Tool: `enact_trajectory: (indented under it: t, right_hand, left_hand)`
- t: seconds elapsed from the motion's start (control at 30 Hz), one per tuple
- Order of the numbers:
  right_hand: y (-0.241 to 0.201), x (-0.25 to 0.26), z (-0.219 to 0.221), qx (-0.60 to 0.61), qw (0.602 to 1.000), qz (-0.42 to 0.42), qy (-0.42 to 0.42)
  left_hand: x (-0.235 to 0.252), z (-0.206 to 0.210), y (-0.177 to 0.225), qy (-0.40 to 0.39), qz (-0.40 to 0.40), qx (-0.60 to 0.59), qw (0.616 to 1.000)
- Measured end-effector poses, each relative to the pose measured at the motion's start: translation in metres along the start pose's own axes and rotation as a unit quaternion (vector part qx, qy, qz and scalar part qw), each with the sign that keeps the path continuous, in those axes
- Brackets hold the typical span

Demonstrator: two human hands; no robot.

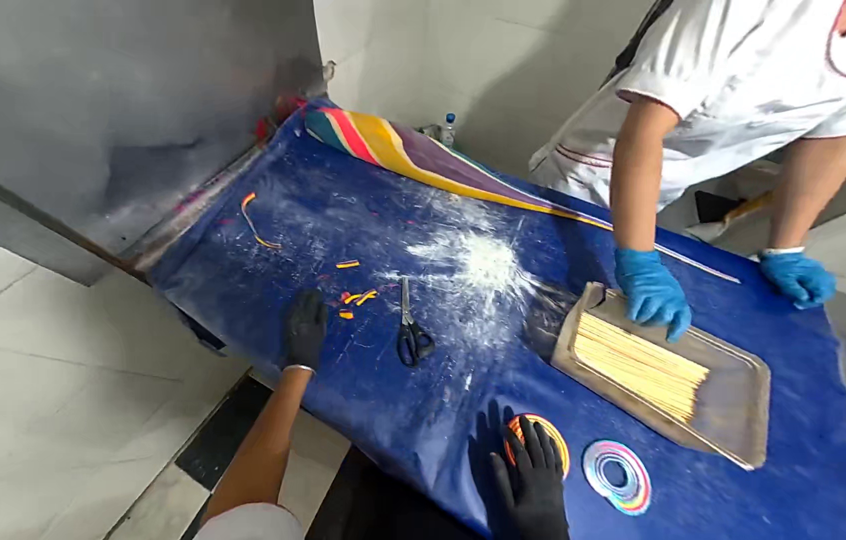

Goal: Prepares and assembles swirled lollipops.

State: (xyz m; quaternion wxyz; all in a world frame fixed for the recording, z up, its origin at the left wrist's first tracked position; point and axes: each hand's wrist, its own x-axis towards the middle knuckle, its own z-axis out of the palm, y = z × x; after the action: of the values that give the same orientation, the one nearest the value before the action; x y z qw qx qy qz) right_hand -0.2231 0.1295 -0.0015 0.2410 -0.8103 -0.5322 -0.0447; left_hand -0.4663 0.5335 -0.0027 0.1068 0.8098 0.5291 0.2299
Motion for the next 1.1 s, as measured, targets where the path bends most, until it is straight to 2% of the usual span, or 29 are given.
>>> enact_trajectory:
  t: [0.07, 0.13, 0.27, 0.33, 0.4, 0.47, 0.53, 0.57, 0.67, 0.77, 0.83, 0.9, 0.97, 1.0, 1.07, 1.1]
  right_hand:
    - [-0.006, 0.001, 0.006, 0.001, 1.000, 0.005, -0.030]
    - [-0.009, 0.000, 0.006, -0.007, 0.998, 0.015, -0.059]
    - [0.024, 0.013, -0.001, -0.078, 0.996, 0.001, -0.038]
    - [0.048, 0.009, -0.016, -0.091, 0.994, 0.041, -0.047]
    - [0.075, 0.002, -0.033, -0.105, 0.988, 0.088, -0.067]
    - [0.098, -0.006, -0.044, -0.103, 0.984, 0.095, -0.105]
    - [0.108, -0.014, -0.047, -0.094, 0.983, 0.044, -0.154]
    - [0.108, -0.016, -0.044, -0.089, 0.981, 0.006, -0.171]
    - [0.099, -0.021, -0.024, -0.076, 0.976, -0.047, -0.199]
    - [0.079, -0.028, -0.002, -0.070, 0.988, 0.011, -0.138]
    - [0.065, -0.026, 0.000, -0.053, 0.993, 0.041, -0.101]
    - [0.061, -0.011, -0.019, -0.058, 0.997, 0.028, -0.031]
    - [0.076, 0.026, -0.063, -0.112, 0.992, 0.027, 0.055]
    - [0.087, 0.048, -0.089, -0.137, 0.987, 0.060, 0.066]
    - [0.122, 0.098, -0.128, -0.142, 0.974, 0.176, -0.019]
    - [0.147, 0.122, -0.138, -0.121, 0.962, 0.225, -0.094]
  left_hand:
    - [0.031, -0.010, -0.020, -0.049, -0.071, 0.031, 0.996]
    - [0.047, -0.002, -0.034, -0.095, -0.054, 0.063, 0.992]
    - [0.064, 0.012, -0.048, -0.060, -0.054, 0.050, 0.995]
    - [0.054, 0.013, -0.051, -0.045, -0.041, 0.031, 0.998]
    - [0.037, 0.012, -0.045, -0.026, -0.037, -0.051, 0.998]
    - [0.014, -0.006, -0.022, -0.001, -0.059, -0.169, 0.984]
    - [-0.020, -0.028, 0.012, -0.009, -0.068, -0.238, 0.969]
    - [-0.037, -0.035, 0.030, -0.019, -0.047, -0.250, 0.967]
    - [-0.093, -0.042, 0.097, -0.114, 0.016, -0.255, 0.960]
    - [-0.141, -0.027, 0.162, -0.232, 0.054, -0.283, 0.929]
    - [-0.166, -0.009, 0.195, -0.276, 0.077, -0.285, 0.915]
    - [-0.181, 0.007, 0.218, -0.287, 0.102, -0.281, 0.910]
    - [-0.189, 0.027, 0.235, -0.242, 0.127, -0.278, 0.921]
    - [-0.192, 0.035, 0.238, -0.220, 0.127, -0.269, 0.929]
    - [-0.191, 0.049, 0.234, -0.203, 0.106, -0.234, 0.945]
    - [-0.191, 0.057, 0.229, -0.186, 0.098, -0.206, 0.956]
